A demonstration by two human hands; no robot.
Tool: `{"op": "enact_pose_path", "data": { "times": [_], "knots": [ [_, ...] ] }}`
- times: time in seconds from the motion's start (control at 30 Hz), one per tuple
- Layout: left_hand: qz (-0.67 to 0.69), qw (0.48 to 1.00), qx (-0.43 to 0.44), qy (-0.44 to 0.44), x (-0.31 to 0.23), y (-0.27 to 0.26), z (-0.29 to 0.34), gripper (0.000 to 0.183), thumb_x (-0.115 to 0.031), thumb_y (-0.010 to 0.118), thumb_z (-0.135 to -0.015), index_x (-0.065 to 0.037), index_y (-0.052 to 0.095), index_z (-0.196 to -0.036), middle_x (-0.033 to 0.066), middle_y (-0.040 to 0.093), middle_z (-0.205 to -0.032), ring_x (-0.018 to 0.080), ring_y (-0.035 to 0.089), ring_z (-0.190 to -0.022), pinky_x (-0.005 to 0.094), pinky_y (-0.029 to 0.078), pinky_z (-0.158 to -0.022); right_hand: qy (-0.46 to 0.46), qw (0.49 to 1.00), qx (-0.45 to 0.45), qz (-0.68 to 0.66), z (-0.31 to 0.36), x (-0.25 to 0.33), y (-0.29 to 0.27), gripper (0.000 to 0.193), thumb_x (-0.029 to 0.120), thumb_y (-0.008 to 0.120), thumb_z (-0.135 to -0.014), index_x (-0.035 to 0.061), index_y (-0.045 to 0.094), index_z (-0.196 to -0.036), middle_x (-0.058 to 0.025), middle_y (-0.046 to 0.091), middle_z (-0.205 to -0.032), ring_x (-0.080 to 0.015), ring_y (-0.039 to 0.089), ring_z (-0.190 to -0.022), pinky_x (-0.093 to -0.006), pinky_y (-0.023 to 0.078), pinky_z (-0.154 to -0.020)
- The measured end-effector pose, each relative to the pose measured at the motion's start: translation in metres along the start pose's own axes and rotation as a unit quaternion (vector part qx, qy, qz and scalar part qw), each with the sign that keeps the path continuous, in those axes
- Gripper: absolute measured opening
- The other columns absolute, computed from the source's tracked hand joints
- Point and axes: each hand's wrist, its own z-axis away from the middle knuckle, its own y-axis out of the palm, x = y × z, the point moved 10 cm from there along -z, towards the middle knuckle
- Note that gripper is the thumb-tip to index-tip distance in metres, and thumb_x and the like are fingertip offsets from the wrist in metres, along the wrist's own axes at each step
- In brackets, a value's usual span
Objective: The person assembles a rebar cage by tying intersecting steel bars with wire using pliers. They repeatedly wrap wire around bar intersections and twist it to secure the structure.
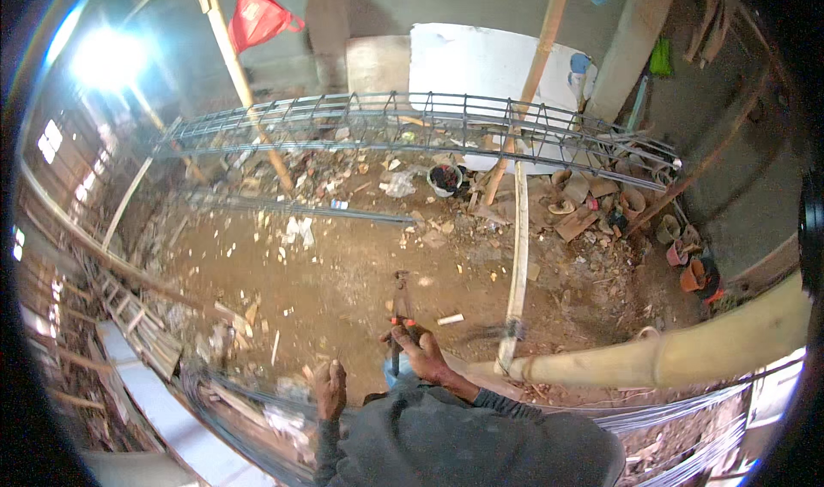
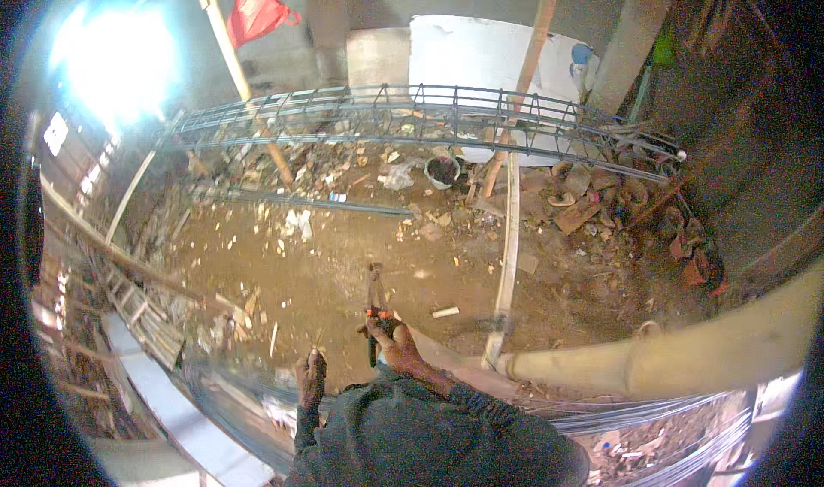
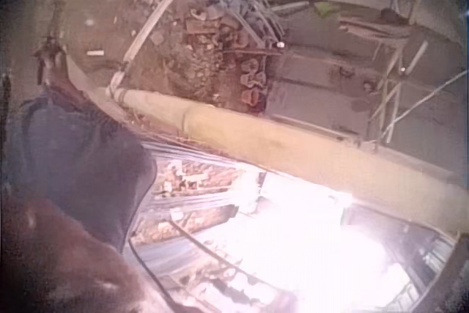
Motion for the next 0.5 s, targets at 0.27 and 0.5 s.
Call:
{"op": "enact_pose_path", "data": {
  "times": [0.27,0.5],
  "knots": [
    [-0.128,0.987,0.067,0.077,-0.068,0.056,-0.188,0.05,-0.034,0.05,-0.115,0.003,0.055,-0.081,0.0124,0.042,-0.065,0.0168,0.043,-0.062,0.0424,0.034,-0.056,0.012,0.982,-0.174,-0.076,-0.152,-0.017,-0.074,0.04,0.039,0.067,-0.111,0.0037,0.072,-0.127,-0.0031,0.074,-0.106,-0.013,0.067,-0.106,-0.033,0.052,-0.097],
    [-0.096,0.977,0.189,0.026,-0.037,0.121,-0.274,0.045,-0.033,0.052,-0.114,0.002,0.062,-0.088,0.0108,0.047,-0.066,0.0165,0.046,-0.066,0.0414,0.04,-0.059,-0.078,0.957,-0.272,0.069,-0.186,0.031,-0.135,0.034,0.016,0.072,-0.107,0.003,0.069,-0.138,-0.0078,0.075,-0.124,-0.0154,0.065,-0.117,-0.0376,0.052,-0.102]
  ]
}}
